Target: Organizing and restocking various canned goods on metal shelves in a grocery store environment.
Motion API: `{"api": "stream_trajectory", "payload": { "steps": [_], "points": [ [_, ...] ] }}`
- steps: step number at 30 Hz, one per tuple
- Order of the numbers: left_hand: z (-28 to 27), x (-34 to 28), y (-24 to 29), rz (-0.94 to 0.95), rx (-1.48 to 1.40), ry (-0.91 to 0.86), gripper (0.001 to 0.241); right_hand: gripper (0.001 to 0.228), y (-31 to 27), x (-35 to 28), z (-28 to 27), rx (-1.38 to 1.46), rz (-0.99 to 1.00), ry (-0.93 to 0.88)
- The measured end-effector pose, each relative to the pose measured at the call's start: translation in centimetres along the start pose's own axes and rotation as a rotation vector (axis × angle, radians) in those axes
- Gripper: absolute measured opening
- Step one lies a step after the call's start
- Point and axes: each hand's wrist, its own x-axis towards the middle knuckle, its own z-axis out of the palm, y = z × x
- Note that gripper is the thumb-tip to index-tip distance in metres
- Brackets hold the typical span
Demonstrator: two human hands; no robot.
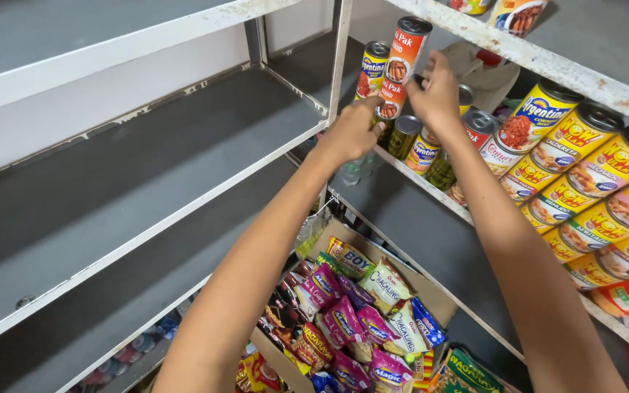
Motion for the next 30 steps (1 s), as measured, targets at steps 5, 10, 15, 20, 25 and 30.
{"api": "stream_trajectory", "payload": {
  "steps": [5,10,15,20,25,30],
  "points": [
    [1.2,0.8,-2.7,-0.055,0.003,0.001,0.046,0.072,3.4,4.8,2.0,-0.117,-0.128,0.087],
    [0.3,0.6,-5.1,-0.074,-0.051,-0.017,0.047,0.066,3.2,6.7,3.7,0.005,-0.142,0.139],
    [0.1,0.9,-7.7,-0.110,-0.096,-0.012,0.042,0.050,2.1,6.6,4.6,0.064,-0.043,0.160],
    [0.0,1.2,-8.9,-0.066,-0.141,0.031,0.041,0.050,-1.4,4.7,3.8,0.007,-0.091,0.210],
    [-0.9,1.4,-6.7,-0.082,-0.081,0.059,0.045,0.070,-5.1,0.6,3.0,-0.070,-0.361,0.192],
    [-1.2,1.7,-5.8,0.035,-0.123,0.199,0.057,0.070,-10.4,-2.9,2.2,0.035,-0.393,0.058]
  ]
}}
